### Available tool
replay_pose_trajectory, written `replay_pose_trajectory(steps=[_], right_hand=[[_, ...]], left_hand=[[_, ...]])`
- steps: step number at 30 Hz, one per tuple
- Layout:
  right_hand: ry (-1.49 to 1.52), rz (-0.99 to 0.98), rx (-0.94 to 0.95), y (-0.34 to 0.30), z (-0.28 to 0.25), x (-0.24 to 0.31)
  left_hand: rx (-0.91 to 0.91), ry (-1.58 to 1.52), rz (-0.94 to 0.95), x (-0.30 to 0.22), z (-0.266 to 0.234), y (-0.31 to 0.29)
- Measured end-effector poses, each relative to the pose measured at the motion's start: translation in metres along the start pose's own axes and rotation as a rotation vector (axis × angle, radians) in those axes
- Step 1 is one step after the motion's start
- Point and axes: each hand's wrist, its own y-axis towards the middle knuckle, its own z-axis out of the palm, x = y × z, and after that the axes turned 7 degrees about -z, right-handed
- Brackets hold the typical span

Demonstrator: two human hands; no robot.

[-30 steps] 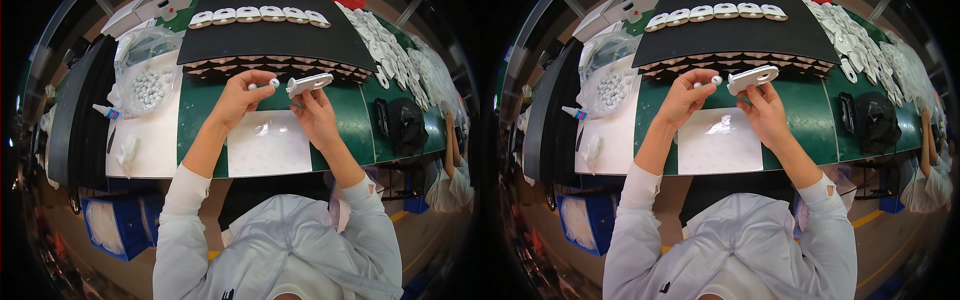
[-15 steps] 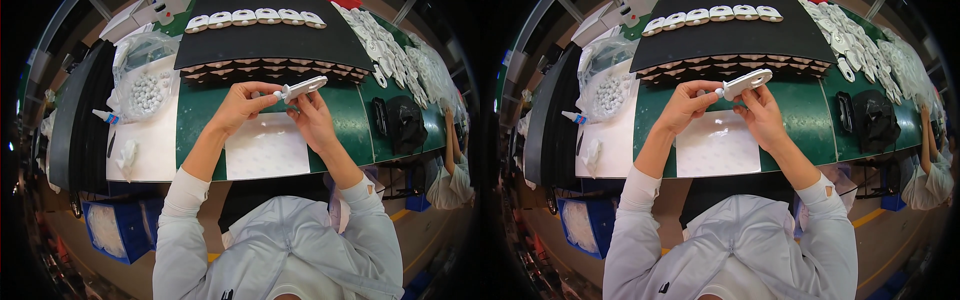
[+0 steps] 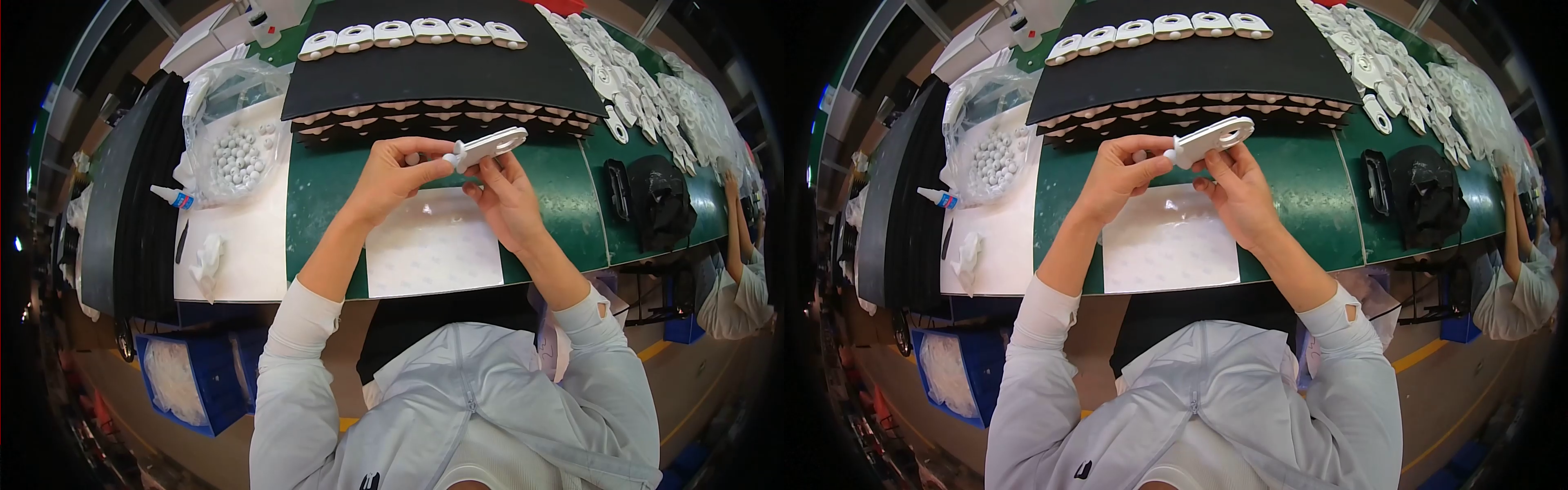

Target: Assembling and organizing small circular white components into a grid tray at a factory workstation.

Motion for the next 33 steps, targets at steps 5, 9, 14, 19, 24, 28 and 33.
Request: replay_pose_trajectory(steps=[5,9,14,19,24,28,33], right_hand=[[0.013,0.041,0.137,-0.003,0.0,0.002],[-0.221,-0.089,0.223,0.004,0.001,0.022],[-0.659,-0.242,0.309,0.058,0.0,0.092],[-1.066,-0.504,-0.095,0.158,-0.059,0.153],[-1.439,-0.328,-0.222,0.243,-0.152,0.163],[-1.307,-0.105,-0.273,0.242,-0.127,0.149],[-1.312,-0.116,-0.223,0.232,-0.131,0.161]], left_hand=[[-0.05,0.271,0.388,0.009,0.0,0.002],[-0.066,0.279,0.47,0.014,0.003,0.004],[-0.087,0.03,0.318,0.007,-0.003,0.007],[-0.019,-0.315,-0.004,-0.005,-0.01,0.005],[0.043,-0.632,-0.16,0.003,-0.019,0.015],[0.098,-0.758,-0.187,0.012,-0.032,0.012],[0.08,-0.792,-0.215,0.014,-0.034,0.013]])
